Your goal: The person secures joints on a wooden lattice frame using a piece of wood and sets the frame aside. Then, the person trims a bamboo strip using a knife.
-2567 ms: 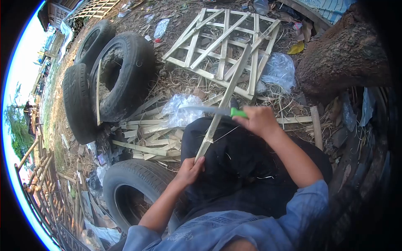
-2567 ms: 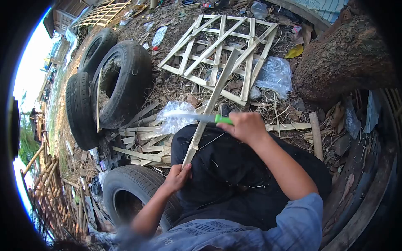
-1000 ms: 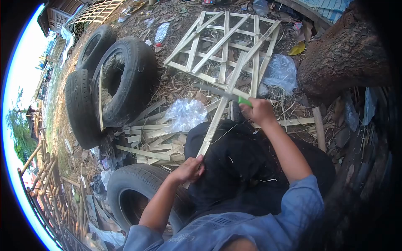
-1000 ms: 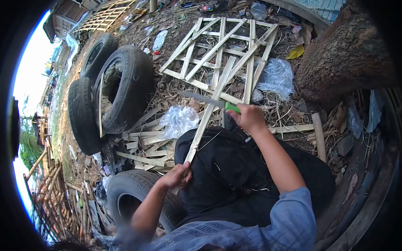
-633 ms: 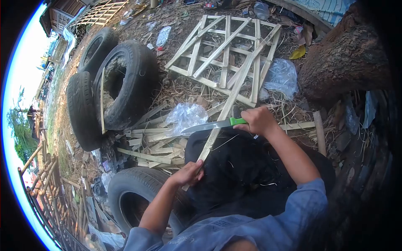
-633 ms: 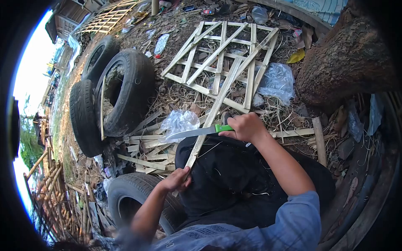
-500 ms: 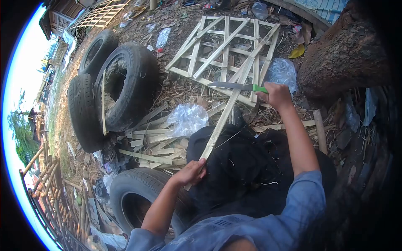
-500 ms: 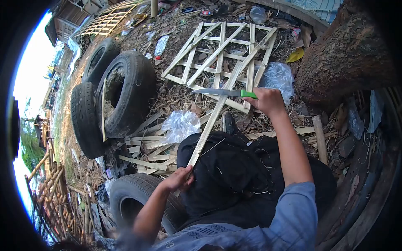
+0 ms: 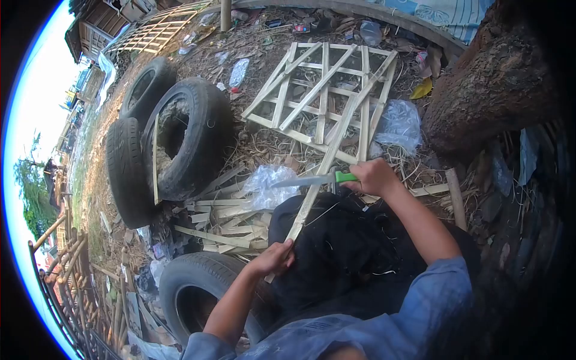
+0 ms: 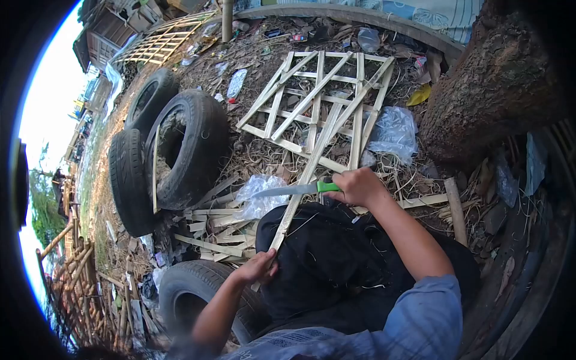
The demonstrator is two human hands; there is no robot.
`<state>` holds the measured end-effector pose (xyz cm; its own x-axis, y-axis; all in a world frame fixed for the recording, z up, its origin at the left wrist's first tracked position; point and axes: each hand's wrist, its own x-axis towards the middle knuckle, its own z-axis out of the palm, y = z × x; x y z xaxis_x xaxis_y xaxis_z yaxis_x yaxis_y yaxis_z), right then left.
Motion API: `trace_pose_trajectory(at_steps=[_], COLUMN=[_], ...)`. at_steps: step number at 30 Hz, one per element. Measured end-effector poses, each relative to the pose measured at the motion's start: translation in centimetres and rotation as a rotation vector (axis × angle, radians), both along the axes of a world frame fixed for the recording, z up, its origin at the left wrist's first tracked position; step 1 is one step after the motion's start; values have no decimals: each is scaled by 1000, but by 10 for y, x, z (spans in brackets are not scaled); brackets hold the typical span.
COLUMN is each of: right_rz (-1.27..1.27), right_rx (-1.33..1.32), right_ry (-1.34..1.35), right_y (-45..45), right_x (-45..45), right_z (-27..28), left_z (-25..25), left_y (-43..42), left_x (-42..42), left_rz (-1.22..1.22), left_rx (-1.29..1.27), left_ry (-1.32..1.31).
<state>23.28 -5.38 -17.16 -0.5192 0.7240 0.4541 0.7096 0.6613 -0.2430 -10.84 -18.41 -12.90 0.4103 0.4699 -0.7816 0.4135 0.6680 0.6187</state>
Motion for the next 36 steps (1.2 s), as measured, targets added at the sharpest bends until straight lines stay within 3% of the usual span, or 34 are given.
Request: trace_pose_trajectory(at_steps=[3, 4, 7, 9, 11, 13, 14, 15, 17, 21, 22, 24, 28, 29, 31, 32, 34, 35, 36], right_rz=[-156, -584, -511, -162, -9, -716, -930, -930, -643, -789, -790, -676, -621, -524, -577, -572, -182, -180, -231], right_rx=[-20, -204, -158, 15, 27, -181, -420, -409, -319, -533, -548, -571, -569, -585, -1289, -1291, -1588, -1595, -1452], right_ry=[42, 175, 248, 65, -61, 104, 291, 289, -82, 354, 336, 689, 783, 921, 1290, 1281, 2051, 2040, 1826], right_y=[20, 34, 28, 16, 22, 51, 59, 56, 40, 6, -4, -12, -41, -42, -53, -58, -67, -70, -75], right_x=[24, 37, 17, 7, 18, 57, 67, 71, 64, 46, 47, 49, 9, 1, -11, -11, -13, -17, -23], right_z=[-9, 3, -12, -6, 7, 7, 5, 4, 1, -6, -12, -21, -2, -18, 16, 14, 11, 10, 17], left_z=[-1, 0, 5, 1, -3, -2, -2, -2, 2, 2, 1, -1, 0, 1, 6, 4, -3, -7, -6], left_y=[0, 0, -1, -2, 4, 4, 5, 3, -1, 4, 3, 2, -1, -2, 1, 1, 1, 0, 0], left_x=[2, 3, 7, 2, -2, 3, 3, 6, 0, -1, -1, 1, 1, 1, 3, 1, -4, -6, -5], left_rz=[-41, -27, -10, 4, -2, -15, -58, -58, -78, -55, -41, -49, -27, -23, 23, 56, 61, 57, 65], left_rx=[20, -18, -13, -63, -84, -55, 2, 10, 102, 42, 21, 35, 70, 64, -24, -79, -91, -108, -110], left_ry=[21, 25, 61, 26, 27, -5, 59, 52, 86, 24, 29, 32, -24, -27, -23, -76, -124, -171, -176])
